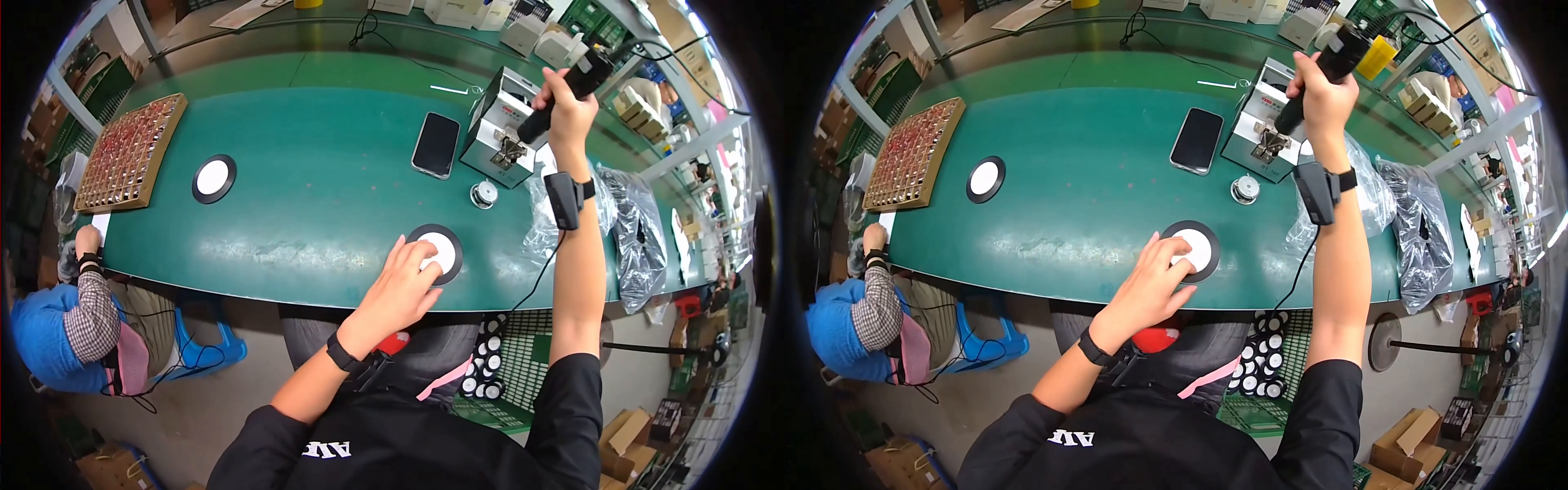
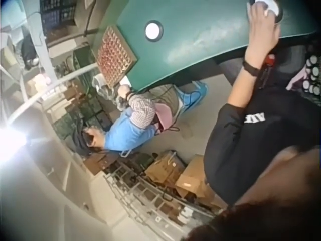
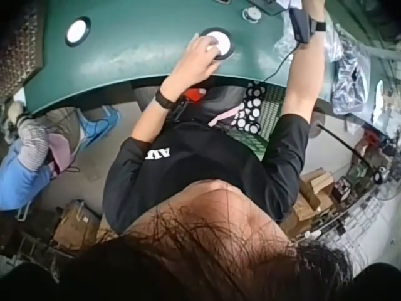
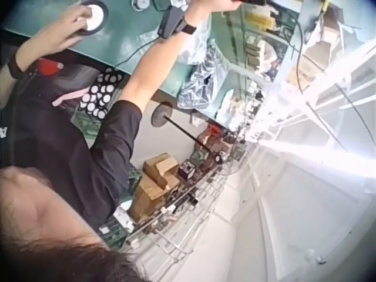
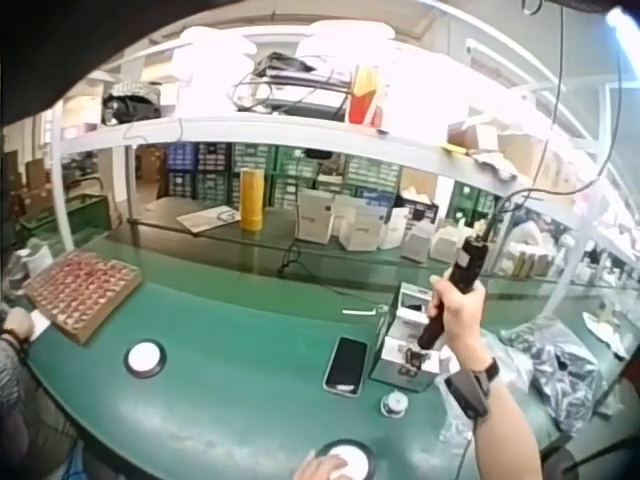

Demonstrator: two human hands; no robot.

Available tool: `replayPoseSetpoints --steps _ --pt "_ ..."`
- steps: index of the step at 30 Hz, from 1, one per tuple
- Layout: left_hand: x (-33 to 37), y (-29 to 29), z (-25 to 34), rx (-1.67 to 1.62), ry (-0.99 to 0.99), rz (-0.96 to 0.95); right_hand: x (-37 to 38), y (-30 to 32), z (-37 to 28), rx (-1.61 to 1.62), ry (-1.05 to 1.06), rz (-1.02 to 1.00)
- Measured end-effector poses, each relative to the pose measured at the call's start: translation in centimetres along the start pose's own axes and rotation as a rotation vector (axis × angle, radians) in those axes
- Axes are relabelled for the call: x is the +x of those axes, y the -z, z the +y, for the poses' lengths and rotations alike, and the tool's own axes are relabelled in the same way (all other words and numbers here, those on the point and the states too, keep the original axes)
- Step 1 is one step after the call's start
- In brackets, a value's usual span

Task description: The person trims a white disc with shears, picks up a power tool to drive screws into several circular components, and then removes a stack of black rings from a bag.

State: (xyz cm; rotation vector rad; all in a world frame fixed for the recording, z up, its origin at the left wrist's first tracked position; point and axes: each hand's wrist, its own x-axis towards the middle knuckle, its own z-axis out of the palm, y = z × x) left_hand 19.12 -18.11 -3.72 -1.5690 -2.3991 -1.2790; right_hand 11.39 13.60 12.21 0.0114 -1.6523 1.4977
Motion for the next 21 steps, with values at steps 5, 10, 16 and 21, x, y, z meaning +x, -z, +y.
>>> replayPoseSetpoints --steps 5,10,16,21 --pt "0.2 0.0 0.2 0.065 0.022 0.005 -5.2 -0.9 -3.6 0.182 -0.144 -0.07" --pt "0.4 0.4 0.1 0.083 -0.077 -0.11 -15.8 -1.4 -6.6 0.186 -0.076 -0.168" --pt "0.3 0.1 -0.3 0.054 -0.037 -0.096 -20.6 -1.7 -7.1 0.164 -0.12 -0.22" --pt "0.1 -0.2 -0.3 0.047 -0.039 -0.072 -21.7 -1.7 -7.2 0.172 -0.167 -0.236"
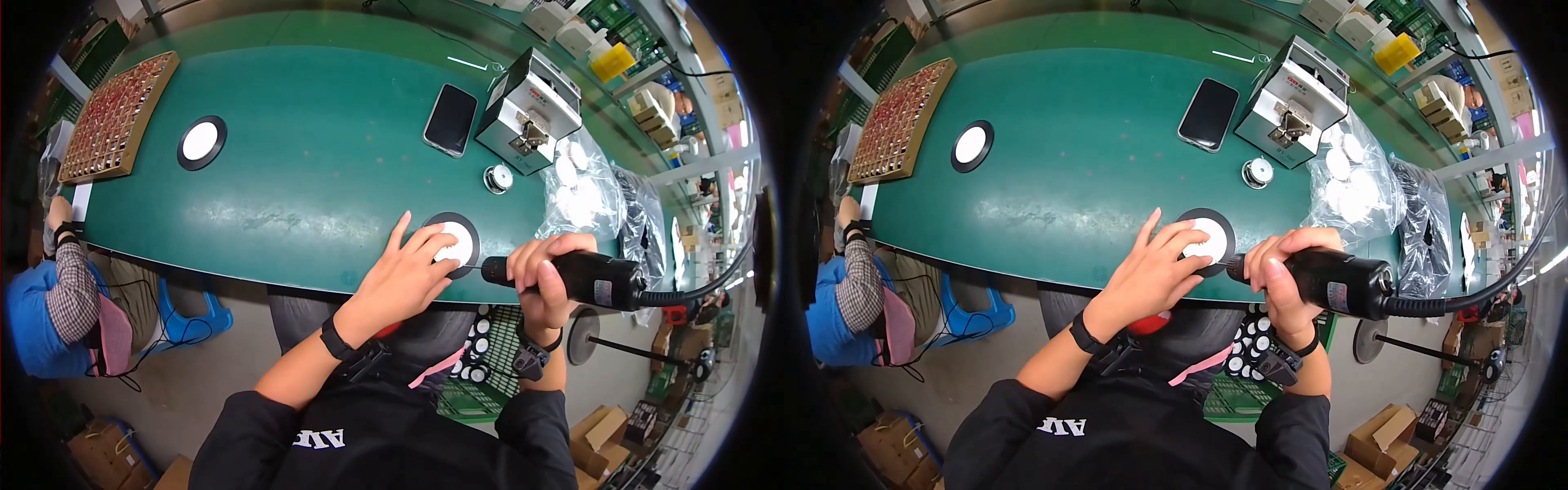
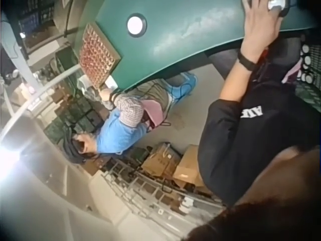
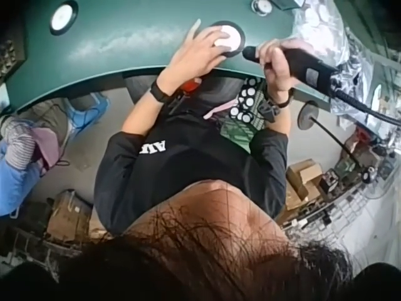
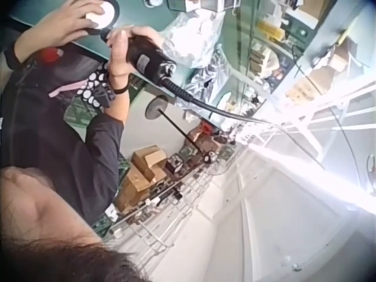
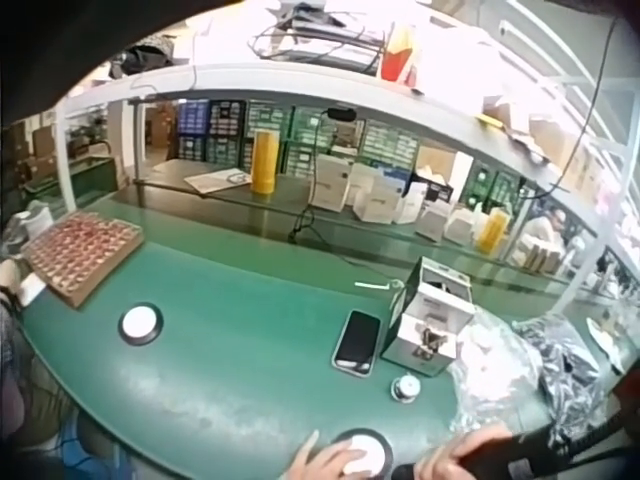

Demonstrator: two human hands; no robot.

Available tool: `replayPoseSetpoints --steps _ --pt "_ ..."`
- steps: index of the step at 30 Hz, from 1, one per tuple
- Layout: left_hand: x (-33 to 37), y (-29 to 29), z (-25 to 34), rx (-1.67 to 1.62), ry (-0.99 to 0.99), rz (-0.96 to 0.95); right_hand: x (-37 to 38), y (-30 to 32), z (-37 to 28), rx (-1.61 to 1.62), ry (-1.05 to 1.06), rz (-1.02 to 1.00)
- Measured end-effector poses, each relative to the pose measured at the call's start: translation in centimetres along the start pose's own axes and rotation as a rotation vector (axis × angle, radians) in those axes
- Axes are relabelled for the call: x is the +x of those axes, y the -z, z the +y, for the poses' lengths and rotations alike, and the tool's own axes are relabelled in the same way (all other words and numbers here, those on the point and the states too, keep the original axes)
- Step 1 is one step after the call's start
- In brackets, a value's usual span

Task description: The person trims a white disc with shears, picks up a power tool to drive screws into several circular components, and then removes a stack of black rings from a bag.

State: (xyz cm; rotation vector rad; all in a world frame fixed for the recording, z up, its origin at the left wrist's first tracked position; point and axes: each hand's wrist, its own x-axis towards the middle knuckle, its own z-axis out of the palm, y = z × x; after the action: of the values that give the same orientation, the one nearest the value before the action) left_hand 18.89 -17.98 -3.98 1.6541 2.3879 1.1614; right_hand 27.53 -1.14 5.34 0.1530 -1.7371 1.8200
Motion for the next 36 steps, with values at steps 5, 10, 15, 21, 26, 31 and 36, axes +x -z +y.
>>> replayPoseSetpoints --steps 5,10,15,21,26,31,36 --pt "0.1 0.0 0.1 -0.009 0.012 0.011 -0.2 0.0 0.7 -0.007 -0.045 -0.018" --pt "0.0 -0.1 -0.1 -0.008 0.021 0.03 -0.3 -0.3 0.1 0.014 -0.025 -0.031" --pt "-0.2 0.0 -0.2 -0.046 0.016 0.035 -0.3 -0.6 -1.2 0.09 0.05 -0.025" --pt "0.0 0.2 0.2 0.0 0.008 0.024 8.7 4.1 -3.8 0.038 0.558 0.108" --pt "-0.2 -0.1 0.2 0.009 -0.014 0.026 24.3 10.8 -0.5 -0.426 0.64 0.488" --pt "0.2 0.1 -0.3 0.012 -0.017 0.028 24.3 12.2 0.5 -0.296 0.419 0.493" --pt "-0.3 0.3 0.2 0.002 0.007 0.008 20.4 7.9 -3.1 -0.103 0.561 0.424"
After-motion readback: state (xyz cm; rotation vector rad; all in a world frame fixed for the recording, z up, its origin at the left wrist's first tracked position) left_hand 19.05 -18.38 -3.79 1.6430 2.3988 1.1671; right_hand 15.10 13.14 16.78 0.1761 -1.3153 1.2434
